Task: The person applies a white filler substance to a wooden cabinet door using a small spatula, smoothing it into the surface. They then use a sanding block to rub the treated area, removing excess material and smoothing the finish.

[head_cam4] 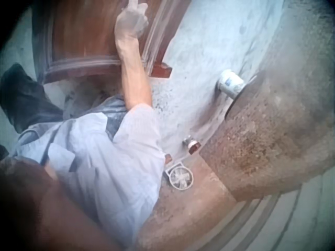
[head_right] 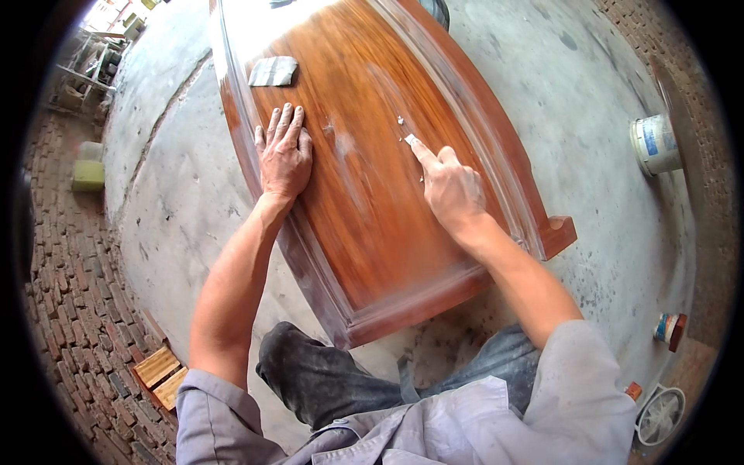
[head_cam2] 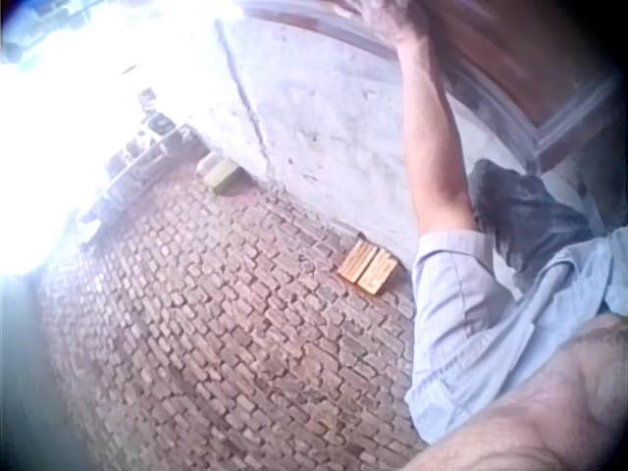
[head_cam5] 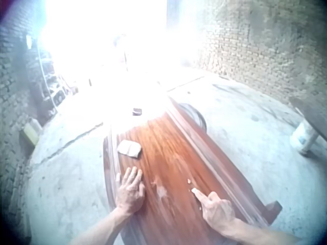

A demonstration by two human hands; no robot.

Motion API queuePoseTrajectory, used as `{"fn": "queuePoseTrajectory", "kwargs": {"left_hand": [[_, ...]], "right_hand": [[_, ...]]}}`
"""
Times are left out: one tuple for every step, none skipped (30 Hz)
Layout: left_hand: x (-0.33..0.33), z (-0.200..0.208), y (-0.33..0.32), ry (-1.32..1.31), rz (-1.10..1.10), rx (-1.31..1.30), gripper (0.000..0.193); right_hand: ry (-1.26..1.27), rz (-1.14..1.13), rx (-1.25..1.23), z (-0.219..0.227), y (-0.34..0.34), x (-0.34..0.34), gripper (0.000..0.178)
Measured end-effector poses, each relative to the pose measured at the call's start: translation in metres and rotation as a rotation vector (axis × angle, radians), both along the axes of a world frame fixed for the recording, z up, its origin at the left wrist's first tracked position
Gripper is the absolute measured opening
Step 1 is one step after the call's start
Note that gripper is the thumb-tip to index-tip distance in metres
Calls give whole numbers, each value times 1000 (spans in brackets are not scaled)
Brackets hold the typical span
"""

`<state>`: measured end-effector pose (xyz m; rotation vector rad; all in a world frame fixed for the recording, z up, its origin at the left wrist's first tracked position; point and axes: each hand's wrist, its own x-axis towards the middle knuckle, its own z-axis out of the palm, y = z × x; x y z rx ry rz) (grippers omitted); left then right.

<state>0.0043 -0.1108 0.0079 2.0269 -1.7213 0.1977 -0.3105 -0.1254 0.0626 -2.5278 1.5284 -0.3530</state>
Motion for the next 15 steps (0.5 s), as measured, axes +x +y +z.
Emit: {"fn": "queuePoseTrajectory", "kwargs": {"left_hand": [[-3, -1, -1, 3, -2, 6, 49], [-6, -2, -2, 5, -4, 12, 49], [-7, -2, -2, 11, -9, 1, 49], [-7, -1, -2, 21, -15, -1, 49], [-6, 0, -3, 32, -22, -4, 49], [-1, 1, -1, 34, -22, -5, 48], [2, 1, 1, 15, -12, -2, 48], [4, 1, 3, -4, -2, 1, 48], [1, 2, 1, -16, -1, -2, 48], [-1, 2, 0, -7, -2, 3, 48], [-3, 3, -1, 2, -2, 8, 49], [-8, 2, -2, 16, -9, 16, 49], [-8, 1, -2, 15, -17, 11, 49], [-9, 1, -3, 24, -26, 3, 49], [-6, 0, -1, 30, -30, -3, 49]], "right_hand": [[3, -6, -24, -1, -8, 2, 48], [7, -11, -48, -2, -23, 8, 49], [11, -12, -69, -3, -31, 12, 49], [18, -2, -68, -4, -29, 10, 49], [25, 8, -68, -4, -25, 6, 49], [23, 24, -67, -4, -20, 6, 48], [-27, 22, -23, -1, -9, 2, 49], [-24, 20, -10, -3, -7, 4, 48], [-14, 9, -4, -3, -7, 2, 47], [-4, -2, 2, -2, -8, 2, 47], [2, 9, -44, -2, -17, 7, 46], [12, 1, -55, -2, -27, 9, 46], [19, -2, -63, -4, -36, 13, 46], [27, -5, -72, -5, -40, 13, 46], [13, 8, -54, -3, -37, 10, 46]]}}
